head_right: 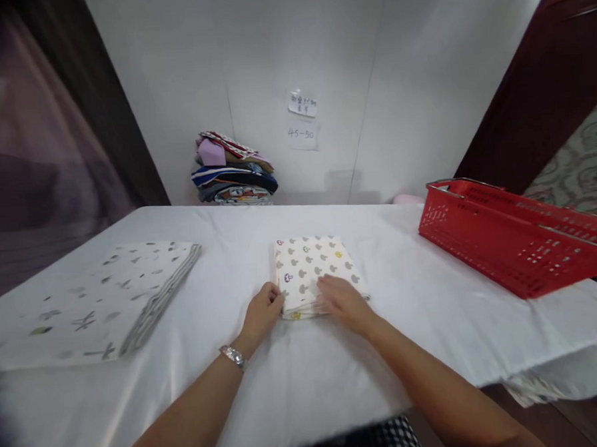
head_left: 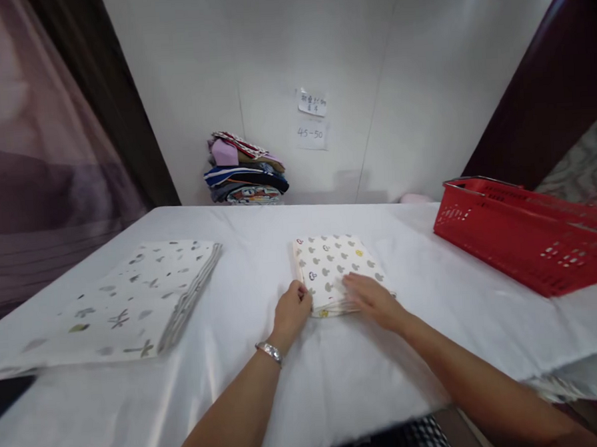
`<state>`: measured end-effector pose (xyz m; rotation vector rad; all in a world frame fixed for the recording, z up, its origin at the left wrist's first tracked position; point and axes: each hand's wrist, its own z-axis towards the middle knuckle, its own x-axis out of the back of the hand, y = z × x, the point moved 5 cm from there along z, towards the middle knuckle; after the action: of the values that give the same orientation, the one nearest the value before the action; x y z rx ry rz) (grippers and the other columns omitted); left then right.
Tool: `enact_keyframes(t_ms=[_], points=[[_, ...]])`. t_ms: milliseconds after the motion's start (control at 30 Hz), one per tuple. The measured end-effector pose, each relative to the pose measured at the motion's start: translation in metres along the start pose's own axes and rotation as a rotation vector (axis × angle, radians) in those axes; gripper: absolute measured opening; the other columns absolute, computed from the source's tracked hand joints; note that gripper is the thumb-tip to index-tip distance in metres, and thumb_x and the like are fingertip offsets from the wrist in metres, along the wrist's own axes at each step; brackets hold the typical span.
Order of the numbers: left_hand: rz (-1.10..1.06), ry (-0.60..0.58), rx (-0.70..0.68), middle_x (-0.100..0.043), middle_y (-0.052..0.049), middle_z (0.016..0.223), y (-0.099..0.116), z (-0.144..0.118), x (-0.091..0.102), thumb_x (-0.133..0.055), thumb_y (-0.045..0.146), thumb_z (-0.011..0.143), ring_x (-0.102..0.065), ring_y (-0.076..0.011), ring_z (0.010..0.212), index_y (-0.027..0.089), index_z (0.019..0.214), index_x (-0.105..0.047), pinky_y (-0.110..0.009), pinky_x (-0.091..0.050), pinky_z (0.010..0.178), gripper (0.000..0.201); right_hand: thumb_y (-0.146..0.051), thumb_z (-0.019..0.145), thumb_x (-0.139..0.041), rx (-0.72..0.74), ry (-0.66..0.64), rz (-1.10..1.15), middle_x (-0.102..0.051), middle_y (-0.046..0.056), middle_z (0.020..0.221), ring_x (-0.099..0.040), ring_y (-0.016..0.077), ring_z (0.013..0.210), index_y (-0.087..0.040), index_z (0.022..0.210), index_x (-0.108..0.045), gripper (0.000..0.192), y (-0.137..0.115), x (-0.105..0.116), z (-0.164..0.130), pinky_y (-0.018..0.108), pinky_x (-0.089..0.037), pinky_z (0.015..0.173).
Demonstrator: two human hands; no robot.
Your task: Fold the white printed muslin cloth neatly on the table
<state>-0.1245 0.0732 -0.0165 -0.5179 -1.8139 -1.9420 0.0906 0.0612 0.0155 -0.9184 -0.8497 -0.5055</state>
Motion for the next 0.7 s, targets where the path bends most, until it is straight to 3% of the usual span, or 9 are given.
enact_keyframes(t_ms=[133, 267, 367, 533, 700], points=[[0.047, -0.004, 0.001, -0.056, 0.005, 0.06, 0.002, 0.0, 0.001, -0.046, 0.02, 0.076, -0.053, -0.0132, 0.057, 0.022, 0.077, -0.047, -0.023, -0.033, 0.054, 0.003, -0.035, 0.085, -0.051, -0.489, 0.257, 0.115, -0.06, 0.009, 0.122, -0.055, 0.0228, 0.113, -0.018, 0.113, -0.062, 0.035, 0.066, 0.034, -0.003, 0.036, -0.044, 0.095], [0.075, 0.01, 0.0, -0.058, 0.004, 0.063, 0.007, -0.001, 0.003, -0.047, 0.022, 0.076, -0.055, -0.0142, 0.059, 0.023, 0.079, -0.048, -0.024, -0.034, 0.055, 0.003, -0.032, 0.082, -0.056, -0.769, 0.22, 0.34, -0.062, 0.01, 0.115, -0.06, 0.0189, 0.097, -0.015, 0.122, -0.055, 0.044, 0.1, 0.043, -0.007, 0.026, -0.05, 0.075], [0.083, 0.004, 0.013, -0.059, 0.004, 0.064, 0.009, 0.0, 0.002, -0.047, 0.022, 0.075, -0.056, -0.0147, 0.06, 0.023, 0.08, -0.048, -0.024, -0.036, 0.056, 0.005, -0.034, 0.08, -0.06, -0.854, 0.16, 0.408, -0.064, 0.01, 0.106, -0.061, 0.015, 0.08, -0.015, 0.125, -0.052, 0.05, 0.105, 0.042, -0.014, 0.021, -0.048, 0.059], [0.089, 0.016, 0.008, -0.059, 0.004, 0.063, 0.006, 0.001, 0.002, -0.047, 0.024, 0.076, -0.056, -0.0148, 0.06, 0.022, 0.08, -0.049, -0.025, -0.037, 0.057, 0.005, -0.037, 0.079, -0.062, -0.887, 0.12, 0.413, -0.064, 0.006, 0.087, -0.054, 0.0093, 0.056, -0.015, 0.125, -0.053, 0.052, 0.101, 0.041, -0.028, 0.019, -0.043, 0.048], [0.197, 0.148, -0.119, -0.06, -0.001, 0.083, 0.014, -0.003, 0.007, -0.049, 0.027, 0.078, -0.056, -0.0158, 0.071, 0.022, 0.082, -0.053, -0.027, -0.041, 0.062, 0.008, -0.034, 0.082, -0.06, -0.866, 0.116, 0.47, -0.06, 0.001, 0.066, -0.052, 0.0096, 0.049, -0.012, 0.126, -0.051, 0.05, 0.095, 0.041, -0.034, 0.02, -0.041, 0.044]])
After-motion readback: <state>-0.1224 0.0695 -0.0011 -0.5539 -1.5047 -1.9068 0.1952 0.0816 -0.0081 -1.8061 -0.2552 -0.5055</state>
